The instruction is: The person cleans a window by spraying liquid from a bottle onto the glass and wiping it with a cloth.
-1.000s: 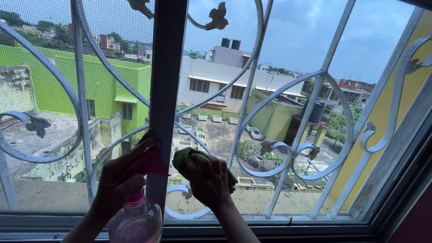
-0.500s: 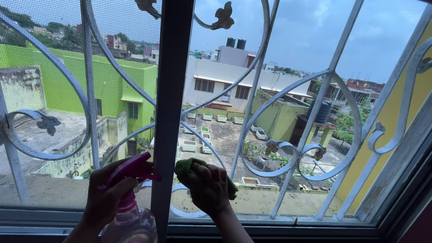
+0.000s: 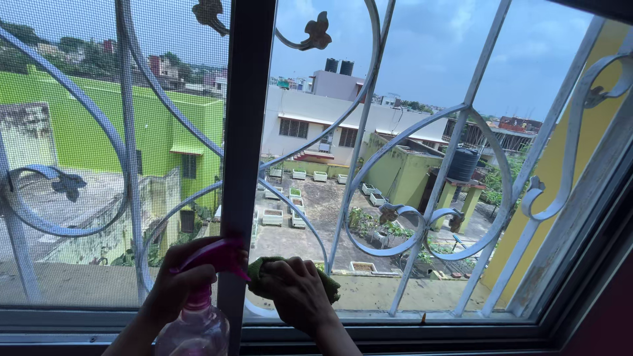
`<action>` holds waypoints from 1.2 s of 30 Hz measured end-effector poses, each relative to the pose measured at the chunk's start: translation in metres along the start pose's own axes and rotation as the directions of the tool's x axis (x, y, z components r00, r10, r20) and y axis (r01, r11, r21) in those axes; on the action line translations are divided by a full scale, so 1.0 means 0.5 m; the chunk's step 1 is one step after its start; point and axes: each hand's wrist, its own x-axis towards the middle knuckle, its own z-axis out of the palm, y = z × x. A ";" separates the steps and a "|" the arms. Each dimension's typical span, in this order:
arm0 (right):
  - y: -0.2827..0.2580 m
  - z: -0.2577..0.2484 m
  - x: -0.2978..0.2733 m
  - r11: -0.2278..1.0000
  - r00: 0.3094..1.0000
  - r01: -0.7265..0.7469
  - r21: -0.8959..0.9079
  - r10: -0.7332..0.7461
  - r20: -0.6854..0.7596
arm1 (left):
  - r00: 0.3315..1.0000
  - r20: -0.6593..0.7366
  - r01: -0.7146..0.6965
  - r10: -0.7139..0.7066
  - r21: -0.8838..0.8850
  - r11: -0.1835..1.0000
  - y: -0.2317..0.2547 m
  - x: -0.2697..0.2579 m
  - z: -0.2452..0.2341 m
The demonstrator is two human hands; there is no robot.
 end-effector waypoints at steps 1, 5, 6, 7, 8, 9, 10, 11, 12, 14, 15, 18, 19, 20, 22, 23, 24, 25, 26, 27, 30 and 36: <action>0.004 -0.010 0.001 1.000 0.999 0.004 -0.008 -0.004 -0.041 | 1.000 0.022 -0.012 0.012 -0.015 1.000 -0.003 0.004 -0.003; 0.022 -0.040 0.019 0.997 0.980 -0.033 -0.077 0.017 -0.197 | 0.998 -0.021 0.054 -0.054 0.011 0.998 -0.055 0.008 -0.030; 0.031 -0.045 0.032 0.993 0.971 -0.055 -0.103 0.029 -0.236 | 0.993 -0.064 0.098 -0.096 0.036 0.994 -0.070 0.010 -0.040; 0.039 -0.049 0.043 0.989 0.967 -0.049 -0.140 0.012 -0.255 | 0.993 -0.064 0.097 -0.094 0.035 0.995 -0.083 0.010 -0.052; 0.048 -0.051 0.053 0.983 0.962 -0.044 -0.177 -0.006 -0.273 | 0.994 -0.063 0.095 -0.093 0.033 0.995 -0.095 0.010 -0.061; 0.052 -0.051 0.055 0.976 0.957 -0.040 -0.213 -0.024 -0.290 | 0.994 -0.063 0.095 -0.093 0.031 0.995 -0.107 0.009 -0.067; 0.053 -0.046 0.057 0.982 0.958 -0.039 -0.182 -0.015 -0.287 | 0.992 -0.068 0.104 -0.102 0.023 0.994 -0.117 0.008 -0.070; 0.055 -0.035 0.065 0.988 0.958 -0.038 -0.151 -0.006 -0.286 | 0.991 -0.073 0.112 -0.111 0.016 0.994 -0.122 0.007 -0.073; 0.056 -0.024 0.068 0.992 0.959 -0.038 -0.119 0.002 -0.285 | 0.990 -0.077 0.121 -0.120 0.009 0.993 -0.124 0.007 -0.074; 0.055 -0.006 0.058 0.991 0.964 -0.028 -0.130 -0.007 -0.266 | 0.996 -0.038 0.083 -0.081 0.045 0.996 -0.119 0.006 -0.076; 0.054 0.002 0.052 0.990 0.967 -0.023 -0.136 -0.013 -0.256 | 0.998 -0.018 0.063 -0.062 0.062 0.996 -0.112 0.006 -0.075; 0.050 0.021 0.033 0.982 0.960 0.053 -0.183 -0.100 -0.261 | 0.998 0.042 0.048 -0.047 -0.011 0.999 -0.080 0.008 -0.057; 0.048 0.026 0.029 0.980 0.955 0.060 -0.192 -0.112 -0.275 | 0.997 0.078 0.033 -0.030 -0.032 0.999 -0.066 0.008 -0.050; 0.045 0.031 0.025 0.977 0.949 0.067 -0.200 -0.125 -0.290 | 0.994 0.112 0.018 -0.012 -0.053 0.998 -0.054 0.007 -0.045; 0.042 0.042 0.018 0.971 0.945 0.076 -0.227 -0.143 -0.294 | 0.989 0.149 -0.004 0.016 -0.084 0.996 -0.038 0.010 -0.037; 0.040 0.045 0.012 0.966 0.948 0.079 -0.247 -0.149 -0.280 | 0.988 0.151 -0.012 0.026 -0.095 0.995 -0.036 0.008 -0.032; 0.039 0.047 0.007 0.960 0.951 0.082 -0.267 -0.156 -0.267 | 0.988 0.152 -0.020 0.036 -0.107 0.994 -0.036 0.005 -0.030; 0.038 0.051 0.002 0.960 0.953 0.085 -0.267 -0.157 -0.260 | 0.989 0.143 -0.020 0.033 -0.093 0.995 -0.037 0.005 -0.030; 0.037 0.055 -0.003 0.960 0.954 0.088 -0.268 -0.158 -0.253 | 0.991 0.134 -0.020 0.030 -0.079 0.997 -0.039 0.006 -0.031; 0.036 0.059 -0.006 0.959 0.955 0.091 -0.268 -0.160 -0.249 | 0.992 0.125 -0.020 0.028 -0.064 0.998 -0.040 0.006 -0.033; 0.032 0.071 -0.014 0.961 0.955 0.089 -0.260 -0.157 -0.253 | 0.989 0.145 -0.016 0.024 -0.051 0.999 -0.040 0.001 -0.038; 0.027 0.080 -0.028 0.962 0.950 0.104 -0.252 -0.171 -0.262 | 0.993 0.113 -0.020 0.018 0.020 1.000 -0.062 -0.001 -0.050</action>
